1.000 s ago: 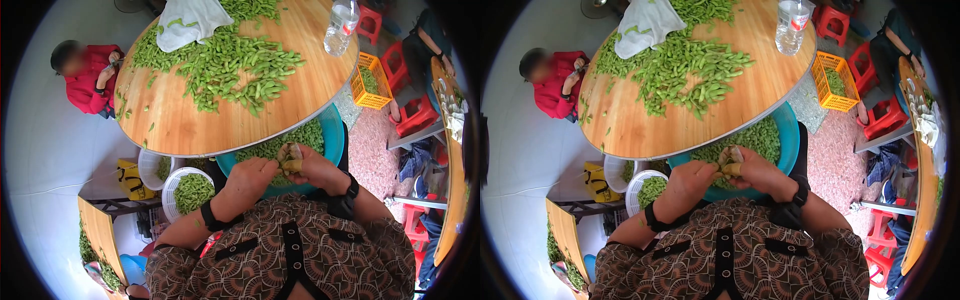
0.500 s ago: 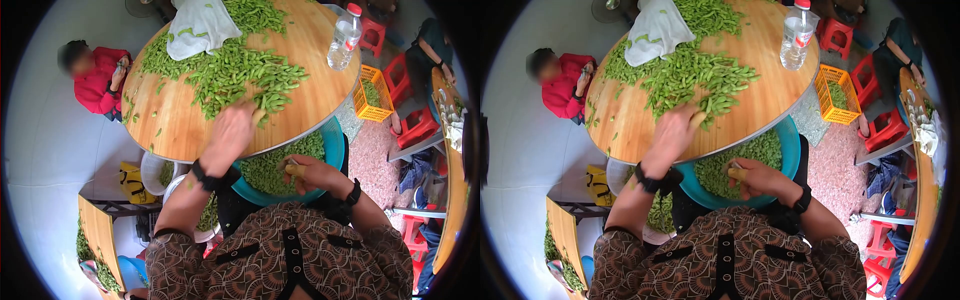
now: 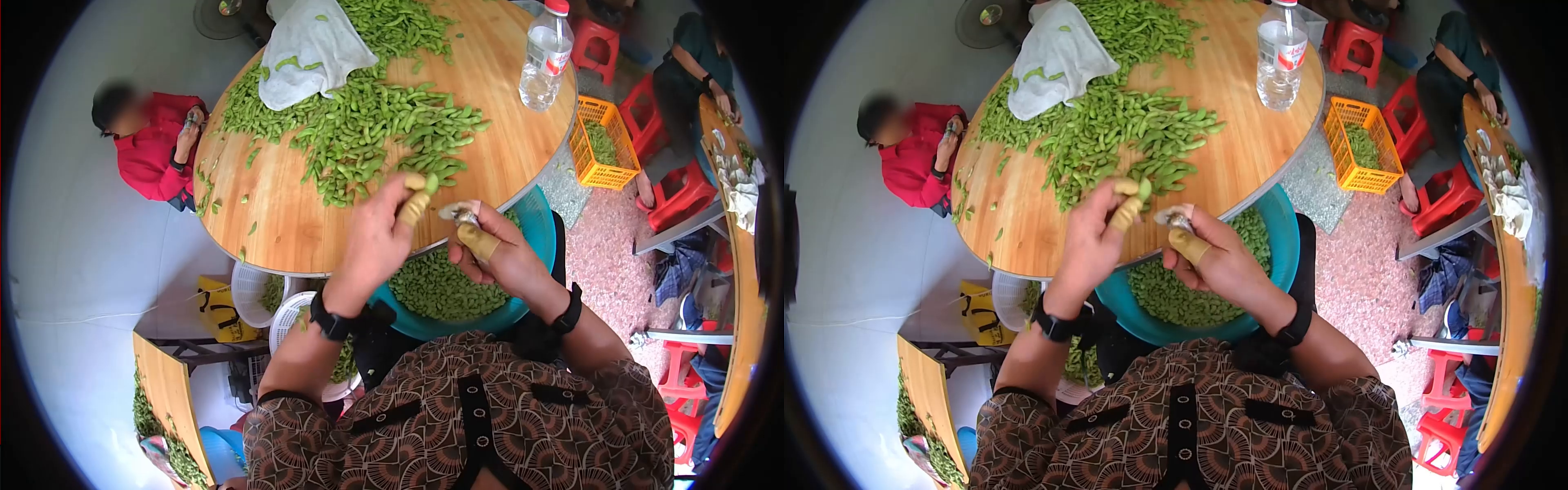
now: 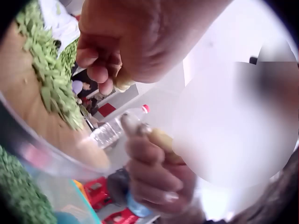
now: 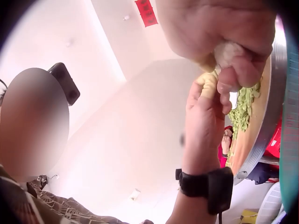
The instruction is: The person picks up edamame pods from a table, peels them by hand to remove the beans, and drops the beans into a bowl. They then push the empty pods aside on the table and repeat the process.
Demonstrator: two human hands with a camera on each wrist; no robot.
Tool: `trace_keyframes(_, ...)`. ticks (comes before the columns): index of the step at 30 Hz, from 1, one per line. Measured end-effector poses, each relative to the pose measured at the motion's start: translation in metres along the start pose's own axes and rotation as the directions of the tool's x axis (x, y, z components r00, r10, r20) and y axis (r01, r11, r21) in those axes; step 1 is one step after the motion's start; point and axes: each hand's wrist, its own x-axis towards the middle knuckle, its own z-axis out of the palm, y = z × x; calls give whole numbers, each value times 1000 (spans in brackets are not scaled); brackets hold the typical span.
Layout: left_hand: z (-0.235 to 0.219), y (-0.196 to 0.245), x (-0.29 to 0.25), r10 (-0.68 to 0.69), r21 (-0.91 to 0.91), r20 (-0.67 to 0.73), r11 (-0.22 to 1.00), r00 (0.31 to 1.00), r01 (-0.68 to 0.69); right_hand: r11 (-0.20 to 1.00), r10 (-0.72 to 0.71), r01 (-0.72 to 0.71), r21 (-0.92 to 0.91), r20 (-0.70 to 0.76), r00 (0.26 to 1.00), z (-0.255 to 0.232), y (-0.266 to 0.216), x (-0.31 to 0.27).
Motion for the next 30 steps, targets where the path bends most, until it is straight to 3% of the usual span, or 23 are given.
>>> trace_keyframes(2, 4, 15, -16, -10, -289, 59, 957, 998, 26, 997, -62, 63, 47, -4, 998, 5, -4, -1)
trace_keyframes(3, 9, 15, -22, -6, -336, 51, 941, 999, 23, 997, -59, 60, 48, -7, 998, 5, -3, -2)
trace_keyframes(6, 19, 2, -29, 51, -318, -6, 947, 999, -50, 994, -102, 101, 42, 26, 994, 5, -1, -2)
trace_keyframes(8, 20, 3, -29, 50, -308, -4, 950, 999, -49, 989, -75, 69, 128, 46, 996, 4, -1, -4)
trace_keyframes(13, 18, 10, -27, 50, -271, -1, 961, 999, -48, 989, -51, 44, 143, 48, 998, 5, -5, -8)
trace_keyframes(16, 13, 13, -31, 110, -209, 18, 972, 994, -104, 994, -45, 40, 105, 42, 998, 7, -7, -15)
trace_keyframes(18, 7, 16, -43, 403, 160, 37, 901, 914, -404, 997, -40, 37, 73, 44, 998, 6, -12, -22)
trace_keyframes(19, 9, 20, -50, 350, 27, 14, 936, 937, -350, 987, 44, -63, 150, 125, 991, 4, -15, -26)
trace_keyframes(20, 9, 18, -52, 345, 25, 15, 938, 938, -345, 961, 122, -169, 218, 212, 970, 2, -15, -30)
trace_keyframes(21, 7, 15, -55, 15, -525, 200, 846, 980, 94, 918, 162, -243, 313, 265, 951, -2, -11, -28)
trace_keyframes(22, 8, 11, -58, -155, -776, 508, 345, 848, 528, 916, 165, -248, 314, 267, 949, -3, -3, -26)
trace_keyframes(23, 13, 7, -61, -179, -805, 542, 171, 821, 568, 866, 191, -303, 399, 296, 936, -6, 3, -24)
trace_keyframes(24, 16, 5, -61, -177, -804, 543, 172, 821, 569, 804, 211, -353, 478, 326, 922, -7, 7, -22)
trace_keyframes(26, 21, 4, -63, -261, -667, 415, 564, 871, 487, 811, 245, -359, 462, 287, 926, -7, 11, -22)
trace_keyframes(27, 23, 10, -65, -273, -482, 272, 792, 923, 376, 827, 252, -349, 441, 265, 931, -7, 11, -21)
trace_keyframes(28, 27, 7, -65, -273, -482, 271, 791, 923, 376, 842, 256, -339, 419, 243, 936, -7, 11, -20)
trace_keyframes(29, 31, 1, -65, 16, -237, 30, 972, 999, -9, 843, 256, -339, 418, 244, 936, -5, 11, -20)
trace_keyframes(30, 33, 0, -64, 366, 108, -108, 928, 924, -355, 868, 268, -329, 371, 206, 941, -4, 12, -20)
